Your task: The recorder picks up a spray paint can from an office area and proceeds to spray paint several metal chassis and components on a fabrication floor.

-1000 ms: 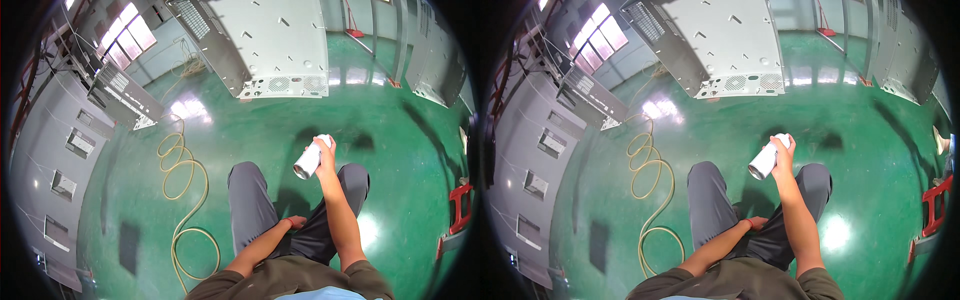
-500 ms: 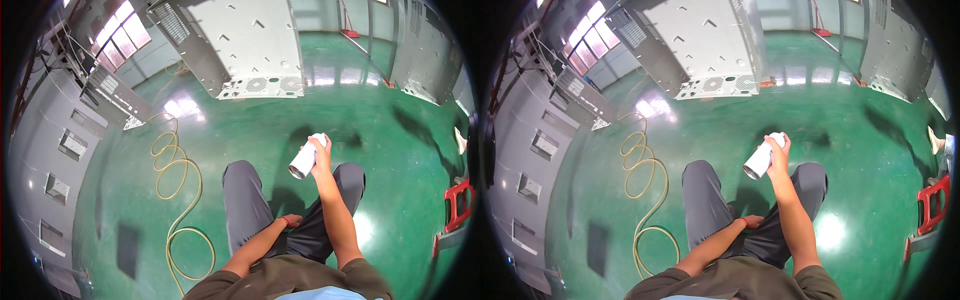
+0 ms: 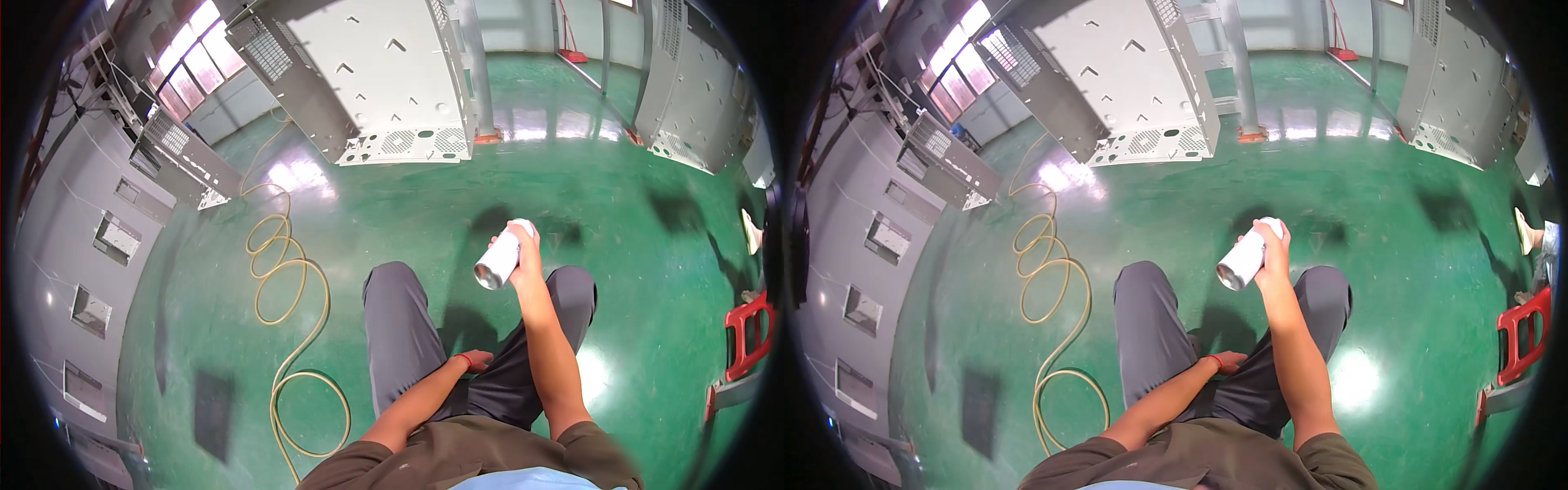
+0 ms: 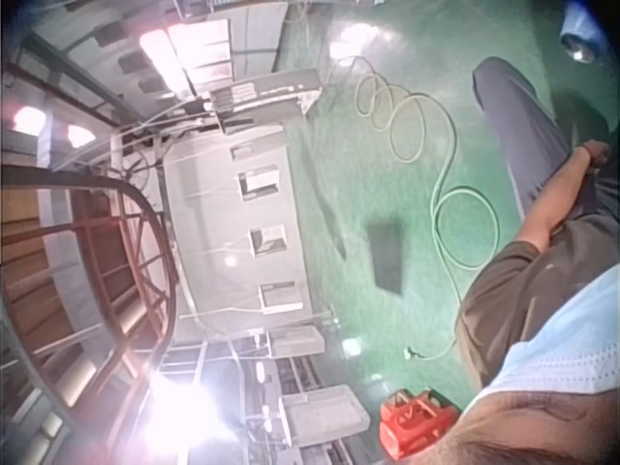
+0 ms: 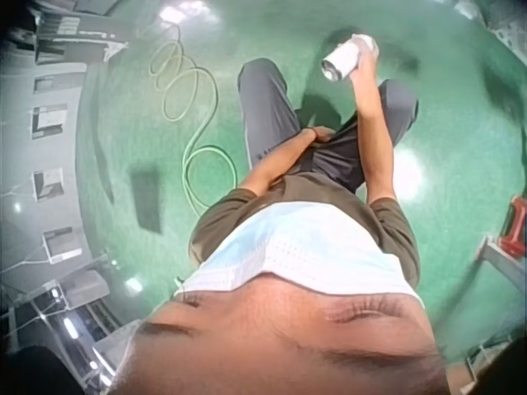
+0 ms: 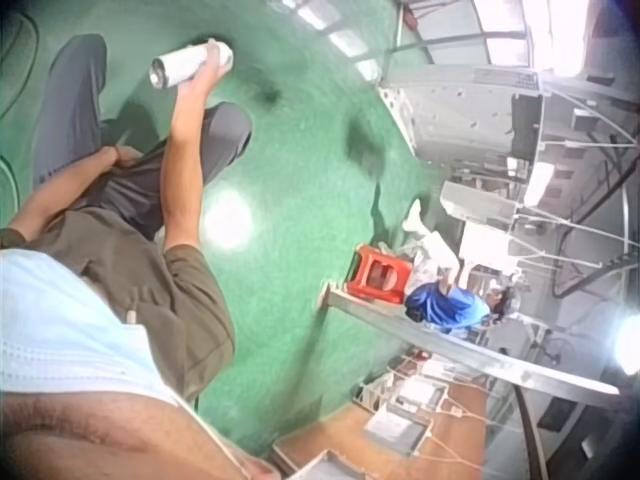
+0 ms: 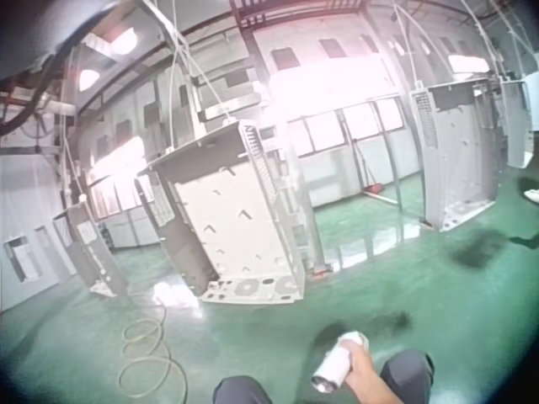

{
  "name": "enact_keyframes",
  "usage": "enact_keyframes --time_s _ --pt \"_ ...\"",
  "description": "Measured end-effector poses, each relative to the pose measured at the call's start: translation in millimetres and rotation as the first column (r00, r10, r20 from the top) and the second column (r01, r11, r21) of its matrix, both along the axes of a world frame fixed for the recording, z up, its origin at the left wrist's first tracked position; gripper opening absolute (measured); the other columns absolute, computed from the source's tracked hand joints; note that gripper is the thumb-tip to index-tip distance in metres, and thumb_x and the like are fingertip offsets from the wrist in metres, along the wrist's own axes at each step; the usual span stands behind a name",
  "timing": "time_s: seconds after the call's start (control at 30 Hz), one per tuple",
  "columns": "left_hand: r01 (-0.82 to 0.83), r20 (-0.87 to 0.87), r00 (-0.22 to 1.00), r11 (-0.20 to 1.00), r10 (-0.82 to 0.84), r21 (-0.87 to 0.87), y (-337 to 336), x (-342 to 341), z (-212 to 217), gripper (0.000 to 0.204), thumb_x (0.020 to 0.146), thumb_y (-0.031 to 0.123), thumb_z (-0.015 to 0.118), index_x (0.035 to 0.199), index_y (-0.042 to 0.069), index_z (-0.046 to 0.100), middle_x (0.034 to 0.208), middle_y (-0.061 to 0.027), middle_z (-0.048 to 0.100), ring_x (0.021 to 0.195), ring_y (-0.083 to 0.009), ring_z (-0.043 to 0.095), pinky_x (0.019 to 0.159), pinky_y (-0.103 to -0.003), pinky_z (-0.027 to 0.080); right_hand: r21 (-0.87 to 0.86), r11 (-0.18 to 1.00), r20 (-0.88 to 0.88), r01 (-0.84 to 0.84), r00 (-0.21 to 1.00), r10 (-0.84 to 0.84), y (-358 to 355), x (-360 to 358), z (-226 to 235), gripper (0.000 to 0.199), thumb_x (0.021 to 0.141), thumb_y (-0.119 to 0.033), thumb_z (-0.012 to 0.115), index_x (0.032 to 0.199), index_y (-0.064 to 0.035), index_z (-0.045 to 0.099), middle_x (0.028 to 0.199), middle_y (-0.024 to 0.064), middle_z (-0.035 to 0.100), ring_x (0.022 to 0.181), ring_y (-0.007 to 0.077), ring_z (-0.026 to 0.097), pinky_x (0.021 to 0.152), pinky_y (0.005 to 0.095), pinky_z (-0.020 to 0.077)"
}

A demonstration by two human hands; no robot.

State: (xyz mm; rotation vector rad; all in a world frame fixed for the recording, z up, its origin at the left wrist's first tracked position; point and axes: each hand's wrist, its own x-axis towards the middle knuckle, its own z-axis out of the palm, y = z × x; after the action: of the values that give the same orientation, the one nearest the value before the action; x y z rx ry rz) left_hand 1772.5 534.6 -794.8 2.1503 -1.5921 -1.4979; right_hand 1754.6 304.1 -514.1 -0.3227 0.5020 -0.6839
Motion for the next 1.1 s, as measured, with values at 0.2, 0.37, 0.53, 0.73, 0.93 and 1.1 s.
enact_keyframes --time_s 0.2,0.37,0.53,0.73,0.93,1.1 --pt "0.014 0.006 1.000 1.000 -0.014 -0.014 -17.5 -9.7 5.0 0.047 0.092 0.048 0.063 0.123 0.013 0.065 0.125 -0.0237 0.067 0.121 -0.0422 0.062 0.100 -0.047 0.049 0.345 0.928 0.262 -0.140 0.964 0.048 -36.0 -8.4 -14.1 0.040 0.087 -0.024 0.074 0.111 -0.0068 0.047 0.091 0.0178 0.061 0.081 0.0341 0.068 0.083 0.0549 0.0611" --pt "-0.004 0.002 1.000 1.000 0.004 0.001 -33.5 -18.5 7.5 0.048 0.091 0.048 0.064 0.125 0.013 0.064 0.126 -0.0236 0.067 0.121 -0.0420 0.062 0.100 -0.047 0.049 -0.070 0.991 -0.048 0.118 0.992 -0.121 -30.3 -25.6 15.3 0.066 0.084 -0.011 0.077 0.139 -0.0154 0.040 0.106 0.0146 0.059 0.083 0.0300 0.067 0.074 0.0474 0.0611" --pt "0.010 0.020 1.000 1.000 -0.010 0.011 -44.4 -27.0 12.4 0.047 0.091 0.046 0.064 0.126 0.014 0.064 0.127 -0.0233 0.067 0.122 -0.0416 0.062 0.101 -0.047 0.049 -0.937 0.340 -0.202 -0.075 0.912 -0.357 -23.4 -37.8 33.9 0.075 0.077 -0.005 0.080 0.143 -0.0140 0.046 0.115 0.0157 0.064 0.096 0.0256 0.066 0.084 0.0390 0.0546" --pt "0.018 0.007 1.000 1.000 -0.018 0.004 -57.1 -38.3 25.4 0.046 0.092 0.045 0.063 0.125 0.014 0.064 0.126 -0.0227 0.067 0.122 -0.0410 0.062 0.101 -0.047 0.049 -0.659 0.744 -0.078 0.107 0.975 -0.209 -40.0 -35.6 29.2 0.072 0.081 -0.001 0.076 0.143 -0.0167 0.043 0.105 0.0118 0.063 0.082 0.0219 0.066 0.064 0.0349 0.0566" --pt "0.017 0.027 0.999 1.000 -0.017 0.016 -69.2 -46.5 24.4 0.045 0.093 0.044 0.062 0.127 0.014 0.063 0.128 -0.0202 0.067 0.123 -0.0399 0.061 0.102 -0.047 0.049 0.241 0.970 0.179 0.011 0.982 -0.055 -103.6 -54.8 -4.4 0.035 0.088 -0.020 0.072 0.110 -0.0069 0.048 0.086 0.0162 0.061 0.080 0.0351 0.069 0.072 0.0537 0.0614" --pt "0.054 -0.126 0.990 0.997 -0.061 -0.060 -80.2 -55.6 45.2 0.047 0.096 0.034 0.061 0.138 0.014 0.058 0.139 -0.0202 0.061 0.131 -0.0402 0.056 0.108 -0.047 0.046 -0.147 0.927 0.003 0.345 0.937 -0.349 -89.7 -57.7 46.3 0.068 0.086 0.000 0.070 0.138 -0.0146 0.029 0.100 0.0172 0.064 0.072 0.0329 0.070 0.059 0.0502 0.0611"
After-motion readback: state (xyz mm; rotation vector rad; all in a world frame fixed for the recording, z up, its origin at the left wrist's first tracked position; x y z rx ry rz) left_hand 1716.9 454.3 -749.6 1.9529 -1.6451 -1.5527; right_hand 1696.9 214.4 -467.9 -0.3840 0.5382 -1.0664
